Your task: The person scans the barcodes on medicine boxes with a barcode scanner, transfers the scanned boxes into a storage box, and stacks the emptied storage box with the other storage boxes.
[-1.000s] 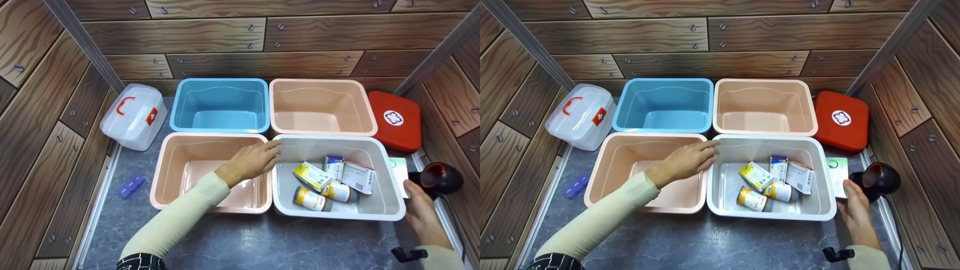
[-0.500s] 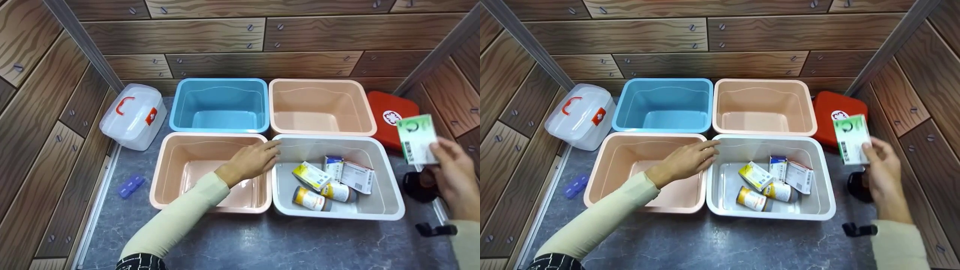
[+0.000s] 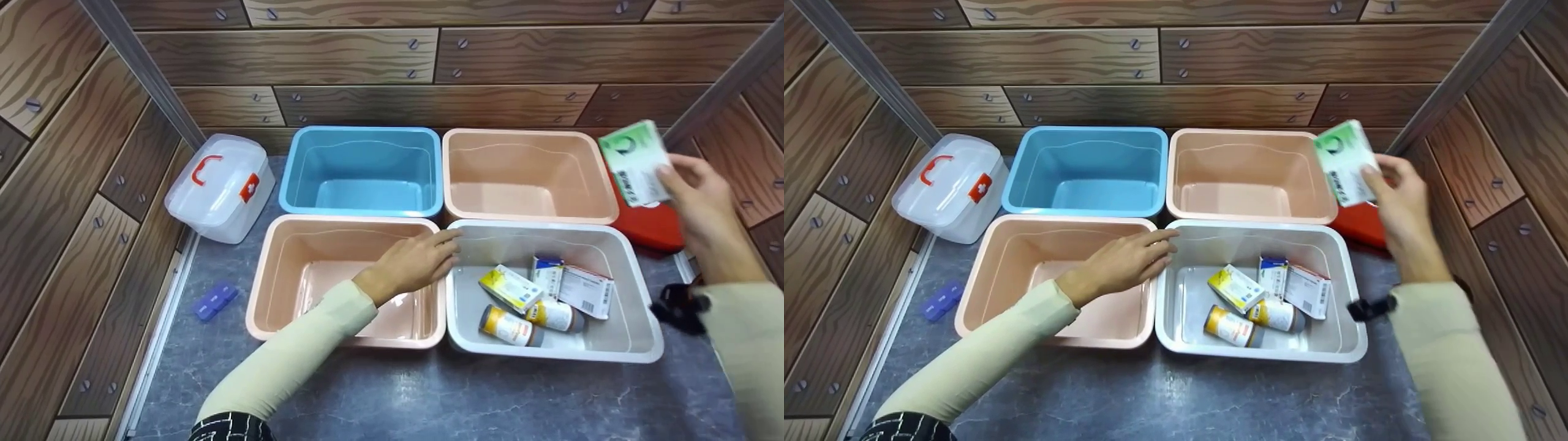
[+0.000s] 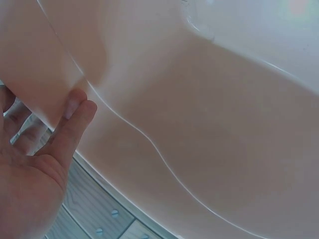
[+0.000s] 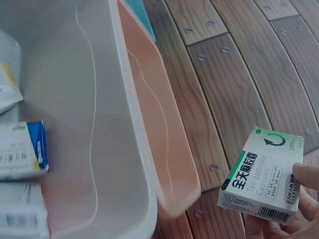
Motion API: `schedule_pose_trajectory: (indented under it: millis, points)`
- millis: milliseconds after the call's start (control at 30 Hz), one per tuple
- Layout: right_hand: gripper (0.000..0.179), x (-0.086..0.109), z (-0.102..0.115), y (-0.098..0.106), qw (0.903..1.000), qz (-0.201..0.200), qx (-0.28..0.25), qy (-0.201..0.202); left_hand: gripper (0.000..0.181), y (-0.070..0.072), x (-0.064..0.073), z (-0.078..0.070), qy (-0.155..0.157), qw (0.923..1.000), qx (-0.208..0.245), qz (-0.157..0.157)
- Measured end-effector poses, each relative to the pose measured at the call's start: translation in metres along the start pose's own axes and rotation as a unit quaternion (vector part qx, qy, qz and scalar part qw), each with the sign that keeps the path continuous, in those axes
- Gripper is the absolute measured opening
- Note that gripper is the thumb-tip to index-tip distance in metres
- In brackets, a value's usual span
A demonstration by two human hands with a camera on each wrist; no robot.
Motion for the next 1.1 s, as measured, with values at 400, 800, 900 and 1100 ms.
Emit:
schedule_pose_trajectory:
  millis: [400,800,900,1100]
  points:
    - [0.016,-0.054,-0.026,-0.095,0.9928,0.038,0.114,0.006,0.035,-0.001,0.000,0.002,0.006,1.0000,-0.001,0.008]
    - [0.028,-0.090,-0.072,-0.155,0.9416,0.075,0.328,-0.004,0.037,0.000,0.000,0.002,0.006,0.9999,-0.009,0.009]
    - [0.032,-0.095,-0.085,-0.154,0.9160,0.080,0.393,-0.010,0.036,0.000,0.000,0.001,0.004,0.9999,-0.007,0.008]
    - [0.038,-0.097,-0.105,-0.152,0.8732,0.138,0.466,-0.035,0.036,0.000,0.000,0.000,0.010,0.9998,-0.008,0.012]
Point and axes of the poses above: each hand's wrist, its own x-axis away from the middle knuckle, its own y-axis out of the back of the hand, z = x × y, the point moved 6 cm from there along -x, towards the middle knuckle, and after that the axes turned 10 degrees about x, right-handed, at the moved point
